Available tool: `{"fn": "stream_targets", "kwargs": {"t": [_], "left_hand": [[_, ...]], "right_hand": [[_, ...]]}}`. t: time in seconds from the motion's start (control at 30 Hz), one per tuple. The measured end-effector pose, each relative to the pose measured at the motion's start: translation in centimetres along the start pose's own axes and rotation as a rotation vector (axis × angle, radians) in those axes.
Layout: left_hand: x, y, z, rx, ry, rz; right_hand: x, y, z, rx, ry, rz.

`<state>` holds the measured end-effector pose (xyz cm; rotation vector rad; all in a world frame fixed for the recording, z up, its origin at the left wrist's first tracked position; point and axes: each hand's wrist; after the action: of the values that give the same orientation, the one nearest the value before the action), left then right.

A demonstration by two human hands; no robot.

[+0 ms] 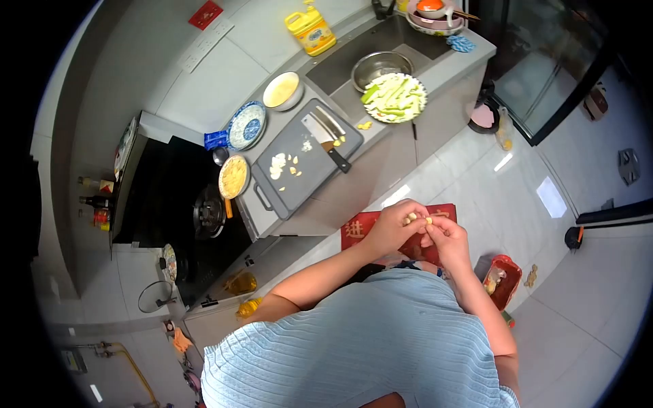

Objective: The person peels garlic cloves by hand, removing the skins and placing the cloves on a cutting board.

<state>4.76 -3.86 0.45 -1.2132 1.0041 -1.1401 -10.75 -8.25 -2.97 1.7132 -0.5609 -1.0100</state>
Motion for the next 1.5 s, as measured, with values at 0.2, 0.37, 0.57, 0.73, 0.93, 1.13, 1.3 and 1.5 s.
{"fn": "stream_targets", "kwargs": {"t": [0.2,0.37,0.57,0.73,0.93,1.13,1.3,1.5], "left_hand": [[-0.3,-0.4,-7.2,0.053,0.033,-0.057],[-0.2,-0.3,-10.3,0.182,0.111,-0.087],[0.1,-0.3,-12.2,0.39,0.212,-0.222],[0.0,0.4,-13.1,0.412,0.194,-0.268],[-0.1,-0.1,-13.3,0.466,0.155,-0.31],[-0.2,-0.4,-13.7,0.345,0.032,-0.242],[-0.5,-0.9,-13.6,0.373,0.032,-0.281],[-1.0,-0.9,-13.6,0.299,0.044,-0.263]], "right_hand": [[-4.4,1.5,6.2,-0.056,-0.023,-0.119],[-5.8,0.3,9.3,-0.058,-0.014,-0.061],[-6.2,0.1,10.9,0.189,0.031,-0.113],[-6.0,-0.5,11.7,0.407,0.084,-0.147],[-5.9,0.3,12.1,0.365,0.102,-0.136],[-5.9,-0.4,12.2,0.377,0.107,-0.065],[-5.8,-1.3,12.5,0.214,0.072,0.066],[-6.2,-2.0,12.4,0.348,0.169,-0.005]]}}
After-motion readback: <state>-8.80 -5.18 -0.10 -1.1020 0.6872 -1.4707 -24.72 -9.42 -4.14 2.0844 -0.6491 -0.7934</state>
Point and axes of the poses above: each hand's wrist, its own x-axis towards the middle knuckle, its own z-axis out of the back of the hand, y = z × x, and after that the axes turned 10 degrees about -x, right-handed
